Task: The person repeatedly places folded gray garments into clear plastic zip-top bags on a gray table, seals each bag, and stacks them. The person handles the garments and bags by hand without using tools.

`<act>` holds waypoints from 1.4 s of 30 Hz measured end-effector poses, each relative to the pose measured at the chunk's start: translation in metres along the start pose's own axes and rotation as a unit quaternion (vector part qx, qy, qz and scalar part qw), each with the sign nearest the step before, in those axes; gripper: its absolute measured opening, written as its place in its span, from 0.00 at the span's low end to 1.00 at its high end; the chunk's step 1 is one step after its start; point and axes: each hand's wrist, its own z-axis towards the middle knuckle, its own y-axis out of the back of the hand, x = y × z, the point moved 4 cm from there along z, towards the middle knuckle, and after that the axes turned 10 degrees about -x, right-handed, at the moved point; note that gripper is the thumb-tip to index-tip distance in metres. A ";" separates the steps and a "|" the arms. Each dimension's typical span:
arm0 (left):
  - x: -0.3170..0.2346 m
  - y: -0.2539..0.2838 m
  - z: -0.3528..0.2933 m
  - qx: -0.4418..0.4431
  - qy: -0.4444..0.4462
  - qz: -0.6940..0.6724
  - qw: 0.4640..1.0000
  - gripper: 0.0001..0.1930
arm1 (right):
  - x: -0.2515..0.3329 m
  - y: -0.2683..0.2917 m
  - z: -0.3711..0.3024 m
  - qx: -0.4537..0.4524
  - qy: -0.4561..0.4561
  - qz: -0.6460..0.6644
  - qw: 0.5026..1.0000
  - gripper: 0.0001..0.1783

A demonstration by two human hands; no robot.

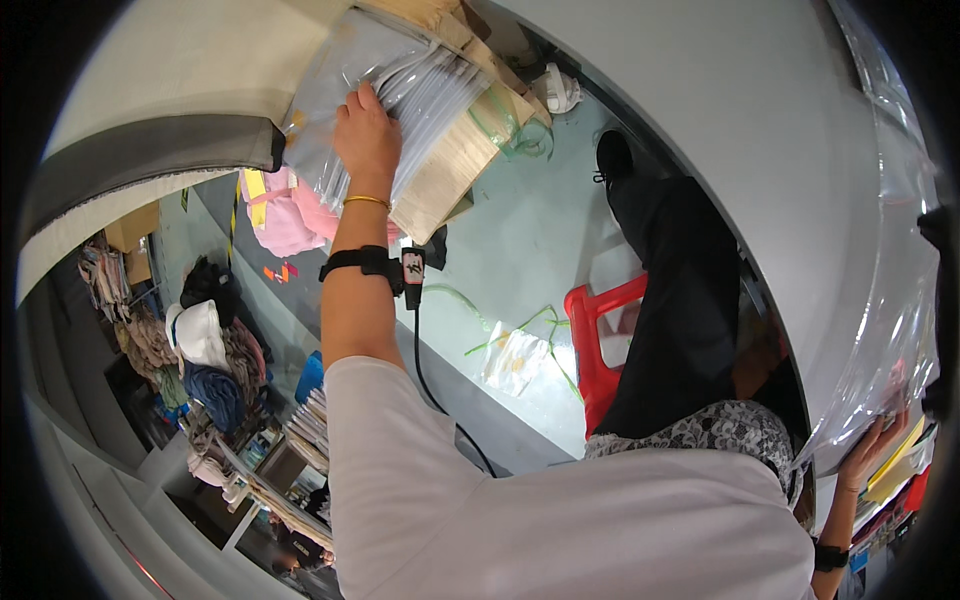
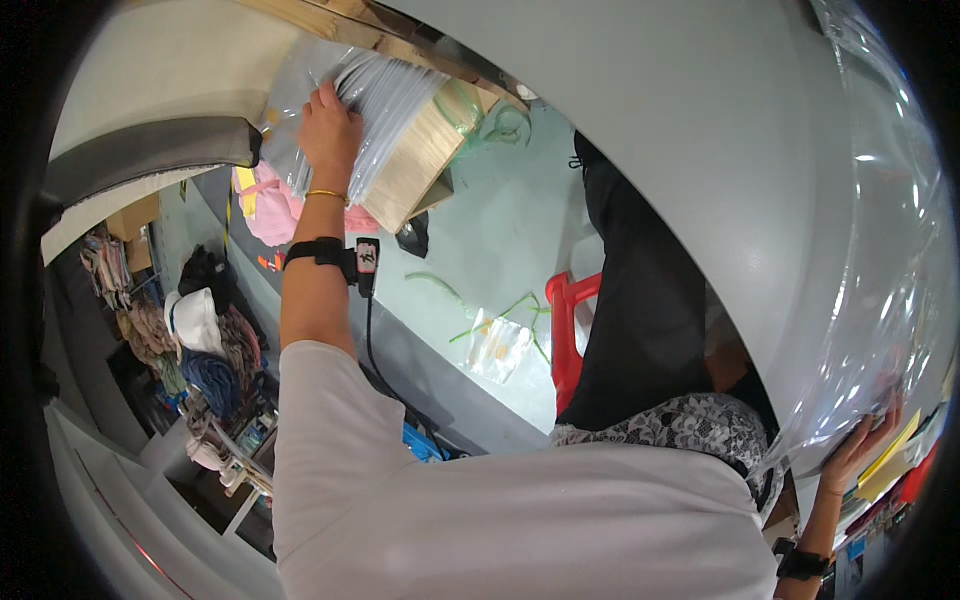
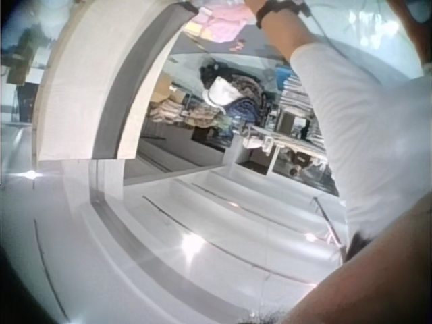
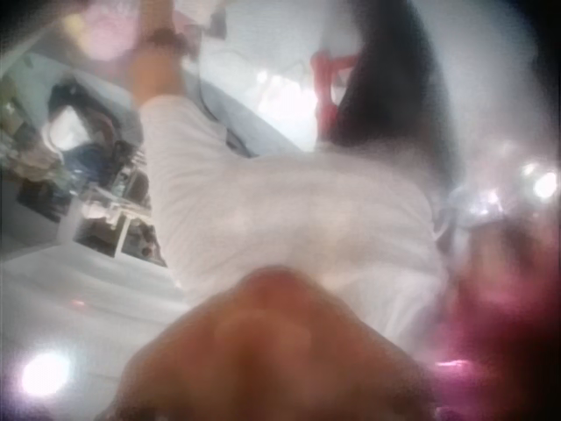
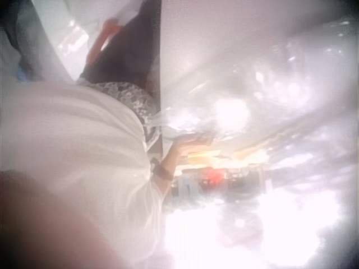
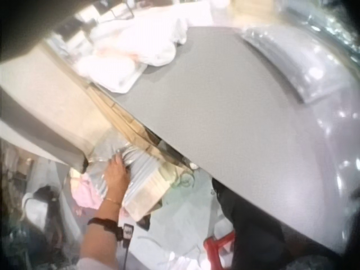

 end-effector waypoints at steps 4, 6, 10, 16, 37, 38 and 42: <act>0.011 -0.004 0.013 0.008 0.063 0.007 0.998 0.21 | 0.011 -0.007 0.002 -0.012 0.017 -0.005 1.000 0.28; 0.020 0.008 0.028 0.028 0.117 -0.011 0.993 0.19 | 0.010 -0.010 -0.001 -0.018 0.008 -0.022 1.000 0.28; 0.056 0.093 0.050 0.021 0.184 -0.134 0.974 0.20 | -0.007 -0.007 -0.005 -0.015 0.026 -0.006 1.000 0.22; 0.061 0.292 0.000 -0.006 0.250 -0.459 0.852 0.17 | 0.022 0.040 0.037 -0.124 0.040 0.174 0.976 0.14; -0.368 0.507 -0.104 -0.136 -0.447 -0.677 0.569 0.12 | 0.099 0.147 0.014 -0.268 0.248 0.431 0.825 0.12; -0.382 0.509 -0.103 -0.142 -0.459 -0.675 0.560 0.12 | 0.082 0.154 0.007 -0.321 0.268 0.362 0.833 0.11; -0.450 0.497 -0.101 -0.188 -0.535 -0.583 0.582 0.10 | 0.024 0.148 -0.012 -0.384 0.302 0.126 0.863 0.11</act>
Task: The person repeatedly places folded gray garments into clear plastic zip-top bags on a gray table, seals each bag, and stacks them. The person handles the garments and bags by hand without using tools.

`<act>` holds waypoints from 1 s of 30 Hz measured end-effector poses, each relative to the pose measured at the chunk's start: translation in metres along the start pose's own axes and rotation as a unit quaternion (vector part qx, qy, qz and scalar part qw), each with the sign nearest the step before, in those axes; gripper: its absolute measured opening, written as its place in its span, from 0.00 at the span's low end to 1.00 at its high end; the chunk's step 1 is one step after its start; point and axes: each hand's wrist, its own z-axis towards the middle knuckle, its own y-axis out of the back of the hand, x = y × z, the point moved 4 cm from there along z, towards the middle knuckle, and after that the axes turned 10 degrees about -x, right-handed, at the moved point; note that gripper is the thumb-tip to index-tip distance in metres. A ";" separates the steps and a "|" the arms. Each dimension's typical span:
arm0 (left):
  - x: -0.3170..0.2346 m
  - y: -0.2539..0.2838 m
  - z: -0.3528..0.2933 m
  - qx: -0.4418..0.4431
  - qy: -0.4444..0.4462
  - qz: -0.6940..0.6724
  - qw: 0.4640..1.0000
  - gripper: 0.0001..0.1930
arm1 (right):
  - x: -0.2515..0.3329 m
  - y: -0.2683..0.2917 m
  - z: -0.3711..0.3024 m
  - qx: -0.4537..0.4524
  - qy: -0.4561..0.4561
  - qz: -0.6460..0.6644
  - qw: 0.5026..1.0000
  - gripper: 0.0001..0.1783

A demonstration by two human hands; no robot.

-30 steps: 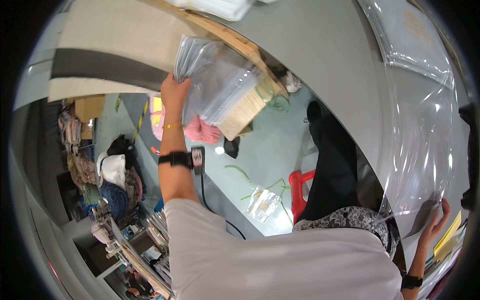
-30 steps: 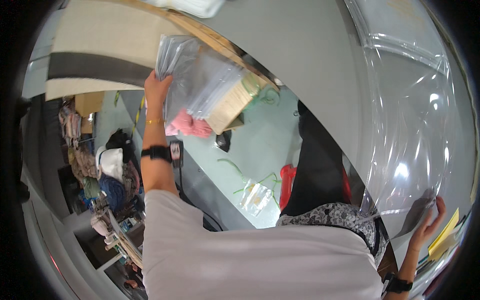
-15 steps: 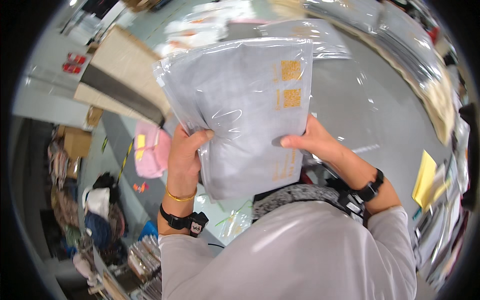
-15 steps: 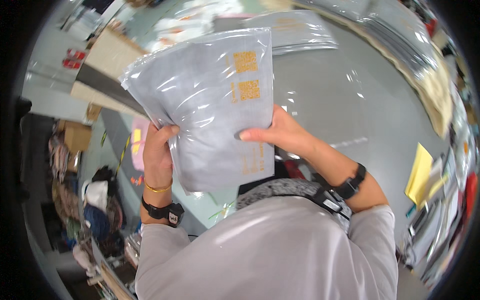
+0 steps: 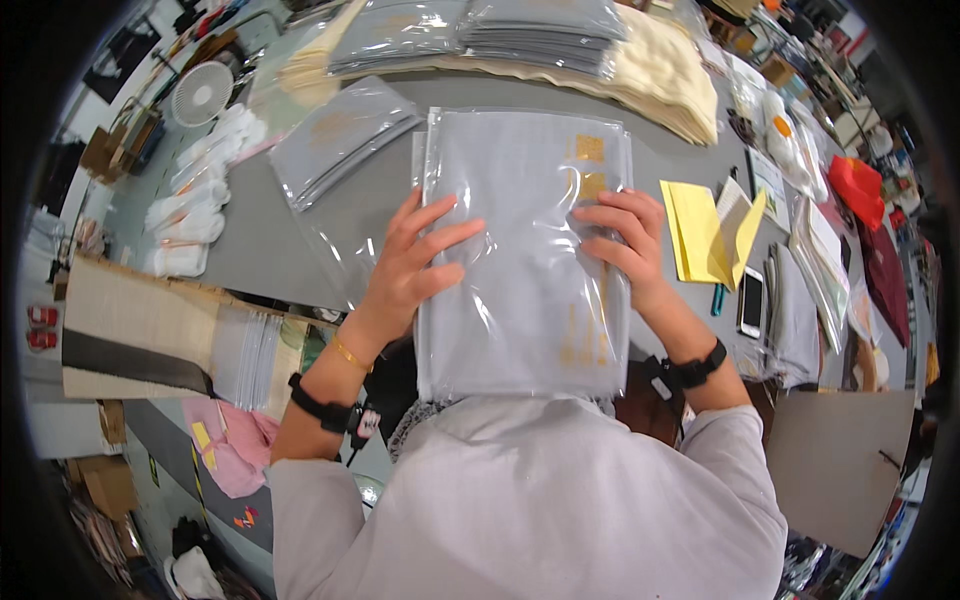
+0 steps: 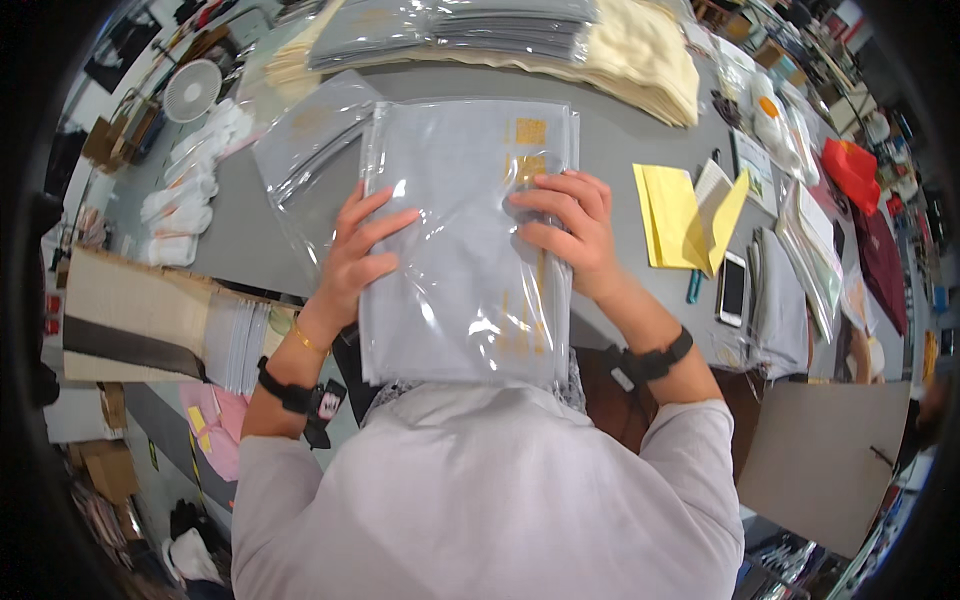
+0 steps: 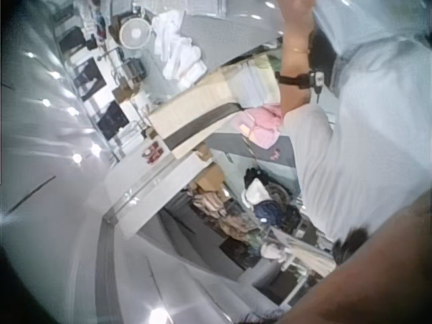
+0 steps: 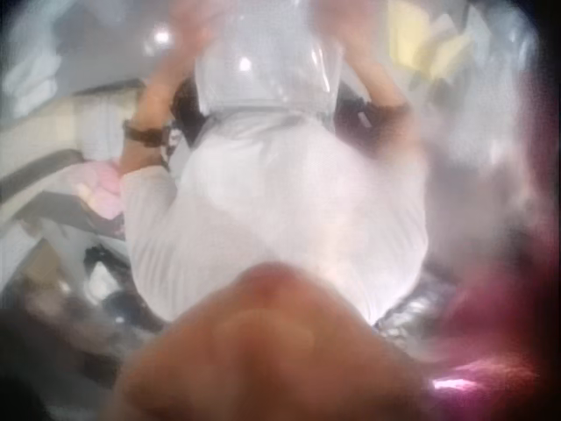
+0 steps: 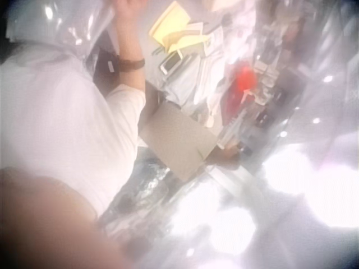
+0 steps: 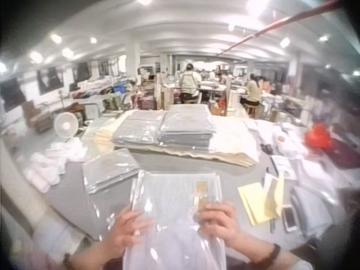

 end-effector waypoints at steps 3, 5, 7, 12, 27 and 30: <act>0.016 -0.048 -0.005 0.065 -0.022 -0.016 0.998 0.09 | -0.021 -0.002 -0.036 0.121 0.045 -0.059 0.990 0.12; 0.020 -0.073 -0.020 0.185 0.023 -0.035 0.982 0.07 | -0.026 -0.006 -0.057 0.224 0.062 -0.066 0.970 0.13; 0.023 -0.085 -0.033 0.294 0.063 -0.037 0.953 0.08 | -0.027 -0.007 -0.070 0.335 0.052 -0.057 0.939 0.16; 0.024 -0.066 -0.031 0.339 0.001 -0.037 0.940 0.11 | -0.016 0.009 -0.066 0.447 0.019 -0.055 0.893 0.26; 0.059 -0.057 0.063 0.077 0.542 -0.346 0.762 0.18 | -0.038 0.040 -0.038 -0.078 -0.668 0.264 0.691 0.12; 0.066 -0.070 0.007 0.153 0.532 -0.139 0.821 0.17 | -0.023 0.003 -0.060 0.106 -0.698 0.161 0.689 0.15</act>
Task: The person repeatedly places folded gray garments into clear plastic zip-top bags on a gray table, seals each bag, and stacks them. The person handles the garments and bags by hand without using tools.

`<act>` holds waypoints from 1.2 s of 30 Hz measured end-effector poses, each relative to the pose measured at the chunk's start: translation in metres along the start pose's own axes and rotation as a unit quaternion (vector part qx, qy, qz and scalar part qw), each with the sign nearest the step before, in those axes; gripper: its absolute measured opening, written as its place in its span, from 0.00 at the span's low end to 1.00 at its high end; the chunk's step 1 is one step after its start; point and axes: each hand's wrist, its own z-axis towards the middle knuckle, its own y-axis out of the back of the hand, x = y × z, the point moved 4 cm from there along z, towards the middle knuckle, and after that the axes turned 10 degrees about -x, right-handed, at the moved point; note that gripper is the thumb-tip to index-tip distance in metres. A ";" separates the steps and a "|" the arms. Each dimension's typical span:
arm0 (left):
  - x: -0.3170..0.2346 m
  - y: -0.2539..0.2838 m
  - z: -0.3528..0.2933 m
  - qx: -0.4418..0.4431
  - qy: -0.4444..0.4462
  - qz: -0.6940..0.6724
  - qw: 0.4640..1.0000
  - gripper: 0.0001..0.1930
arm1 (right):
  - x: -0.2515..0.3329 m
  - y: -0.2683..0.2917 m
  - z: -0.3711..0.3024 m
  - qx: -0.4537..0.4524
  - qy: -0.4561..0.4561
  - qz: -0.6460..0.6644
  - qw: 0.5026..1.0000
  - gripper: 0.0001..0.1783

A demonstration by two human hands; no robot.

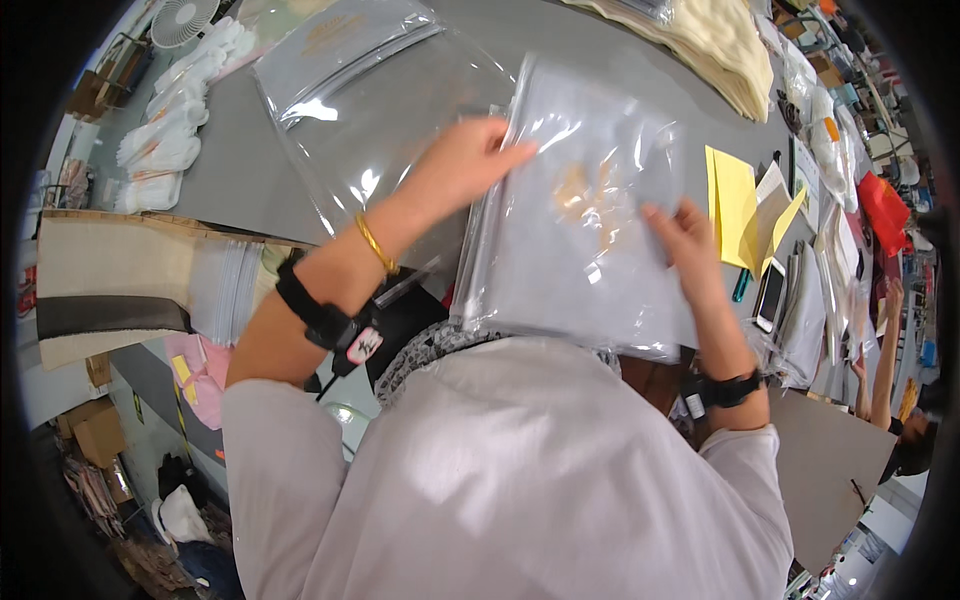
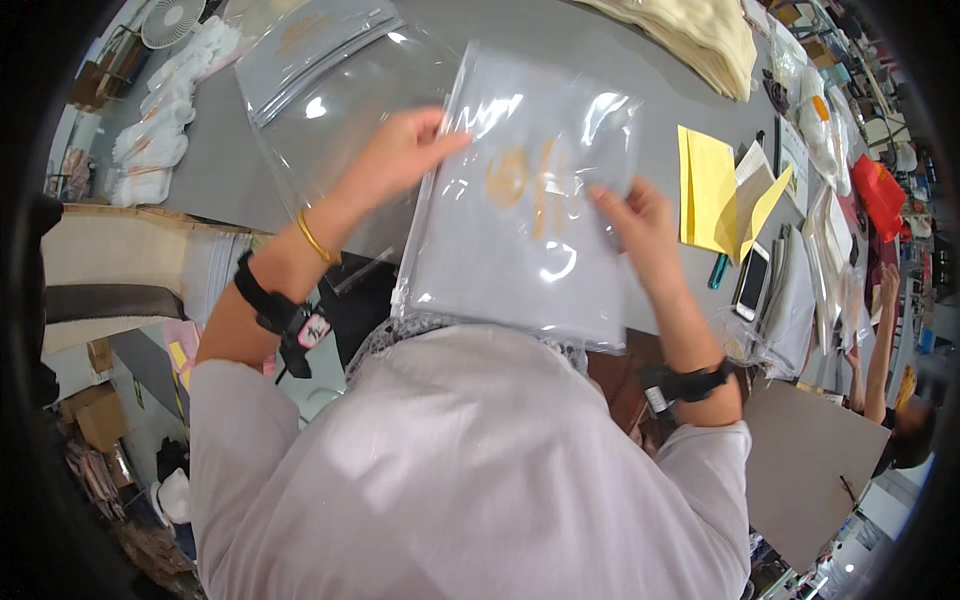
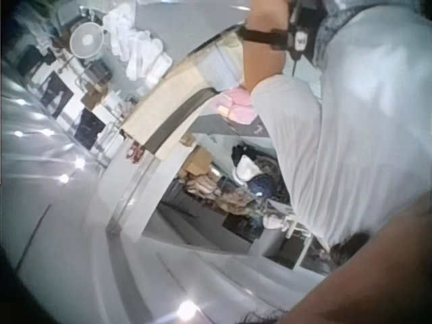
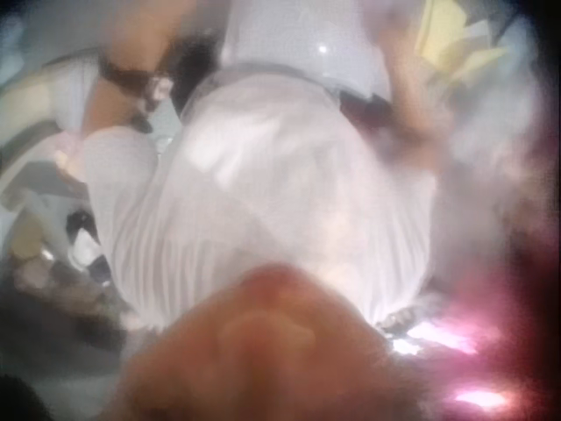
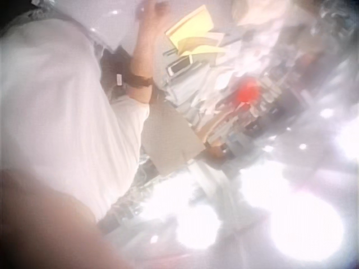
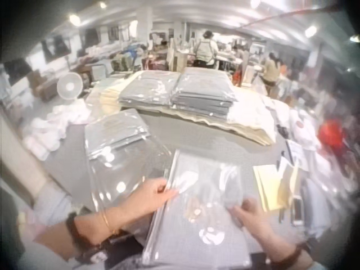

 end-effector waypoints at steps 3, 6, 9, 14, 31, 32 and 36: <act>0.040 -0.013 -0.032 -0.127 -0.110 0.131 0.977 0.17 | -0.031 -0.015 -0.010 -0.021 0.039 -0.347 0.937 0.21; 0.065 -0.026 -0.051 -0.120 -0.042 0.053 0.990 0.20 | -0.044 -0.013 -0.019 -0.097 0.142 -0.313 0.934 0.21; 0.065 -0.034 -0.057 -0.076 0.003 -0.011 0.997 0.22 | -0.054 -0.005 -0.015 -0.107 0.087 -0.274 0.952 0.21; 0.054 -0.045 -0.057 -0.118 -0.015 -0.069 0.990 0.28 | -0.050 -0.011 -0.003 -0.023 0.005 -0.075 0.997 0.26; 0.026 -0.081 -0.049 -0.087 -0.045 -0.212 0.972 0.30 | -0.037 -0.001 -0.023 -0.059 -0.070 0.055 0.994 0.20; 0.030 -0.080 -0.050 -0.075 -0.027 -0.202 0.976 0.30 | -0.040 0.001 -0.024 -0.063 -0.073 0.032 0.995 0.20; 0.039 -0.069 -0.057 -0.110 -0.084 -0.014 0.990 0.31 | -0.068 -0.002 -0.017 -0.059 -0.051 -0.036 0.996 0.23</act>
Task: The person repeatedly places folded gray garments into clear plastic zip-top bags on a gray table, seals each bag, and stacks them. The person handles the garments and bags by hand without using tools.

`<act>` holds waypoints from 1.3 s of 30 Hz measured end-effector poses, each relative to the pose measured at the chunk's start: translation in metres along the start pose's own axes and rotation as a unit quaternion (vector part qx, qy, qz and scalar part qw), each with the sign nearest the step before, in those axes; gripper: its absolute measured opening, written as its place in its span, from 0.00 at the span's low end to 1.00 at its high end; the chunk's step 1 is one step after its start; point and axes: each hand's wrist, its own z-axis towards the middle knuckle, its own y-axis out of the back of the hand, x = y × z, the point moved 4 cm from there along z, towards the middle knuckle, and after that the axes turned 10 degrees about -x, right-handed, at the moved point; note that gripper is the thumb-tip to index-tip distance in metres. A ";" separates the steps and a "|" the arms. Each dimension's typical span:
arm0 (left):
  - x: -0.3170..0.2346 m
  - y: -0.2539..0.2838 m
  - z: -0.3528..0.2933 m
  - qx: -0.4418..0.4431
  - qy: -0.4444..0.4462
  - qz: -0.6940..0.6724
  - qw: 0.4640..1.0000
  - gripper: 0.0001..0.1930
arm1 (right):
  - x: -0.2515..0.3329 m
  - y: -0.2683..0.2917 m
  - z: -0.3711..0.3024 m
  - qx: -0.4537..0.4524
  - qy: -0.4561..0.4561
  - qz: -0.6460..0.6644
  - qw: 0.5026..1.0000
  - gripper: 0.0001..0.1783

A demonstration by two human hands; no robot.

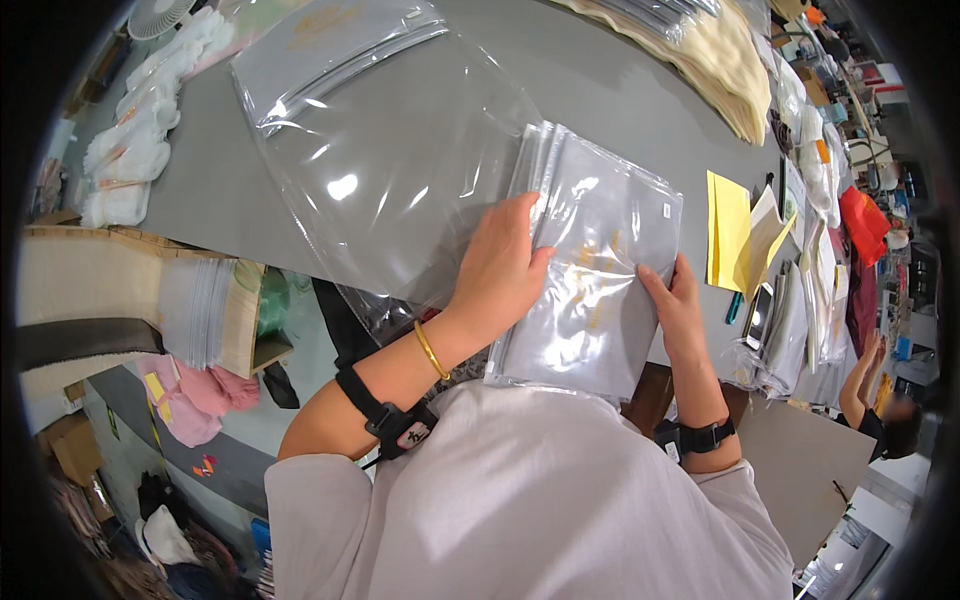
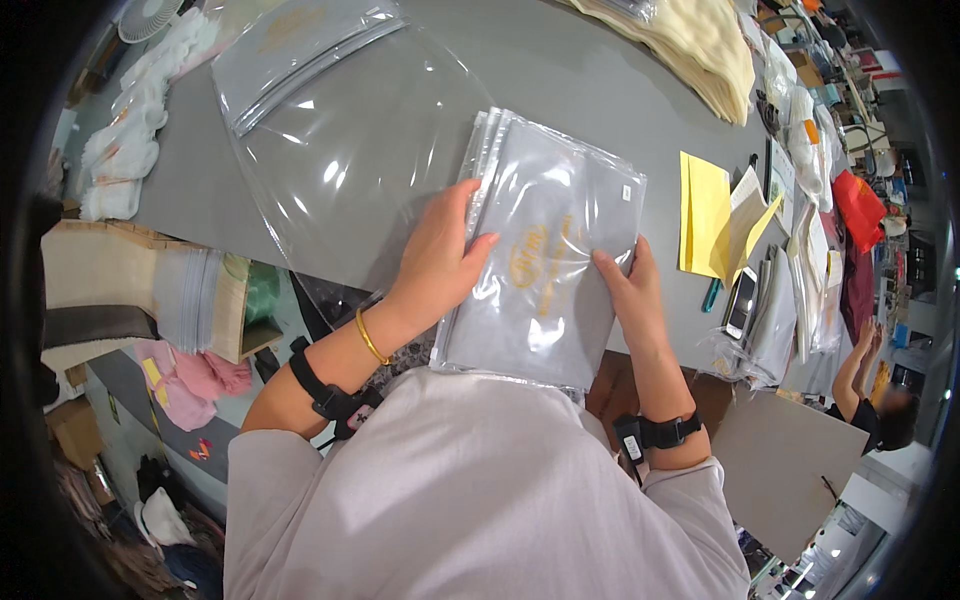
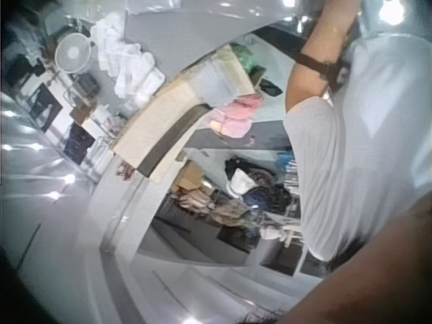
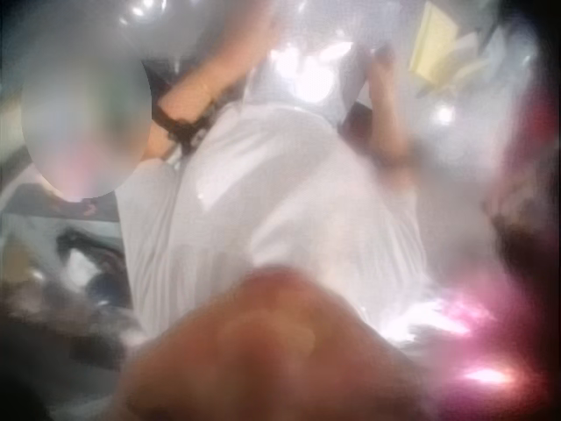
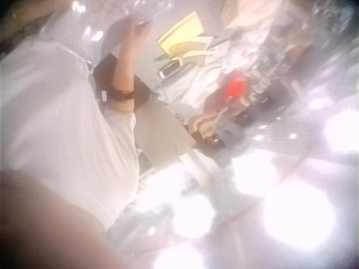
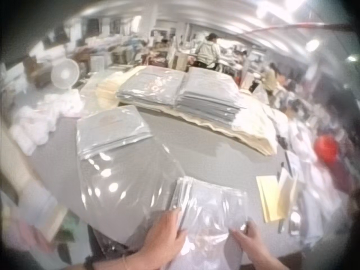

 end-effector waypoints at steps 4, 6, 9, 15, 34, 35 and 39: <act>0.006 0.008 -0.006 -0.027 -0.018 0.056 0.998 0.33 | -0.007 -0.003 0.008 -0.089 0.173 -0.190 0.962 0.27; 0.006 0.010 -0.007 -0.035 -0.020 0.078 0.996 0.33 | -0.011 -0.003 0.010 -0.083 0.110 -0.130 0.982 0.29; 0.006 0.007 -0.002 -0.018 0.026 -0.008 0.999 0.33 | -0.008 -0.001 0.009 -0.041 0.008 -0.057 0.998 0.29; 0.001 -0.003 0.000 0.044 0.111 -0.124 0.985 0.33 | 0.004 0.003 0.005 -0.003 -0.084 0.059 0.995 0.27; 0.023 0.098 -0.026 0.088 -0.171 0.424 0.885 0.27 | 0.018 -0.010 -0.004 0.063 -0.090 0.133 0.985 0.23; 0.025 0.098 -0.026 0.056 -0.193 0.411 0.889 0.26 | 0.017 -0.013 -0.003 0.061 -0.090 0.148 0.983 0.23; 0.036 0.089 -0.015 0.015 -0.190 0.412 0.891 0.20 | 0.013 -0.011 -0.002 0.061 -0.078 0.216 0.971 0.22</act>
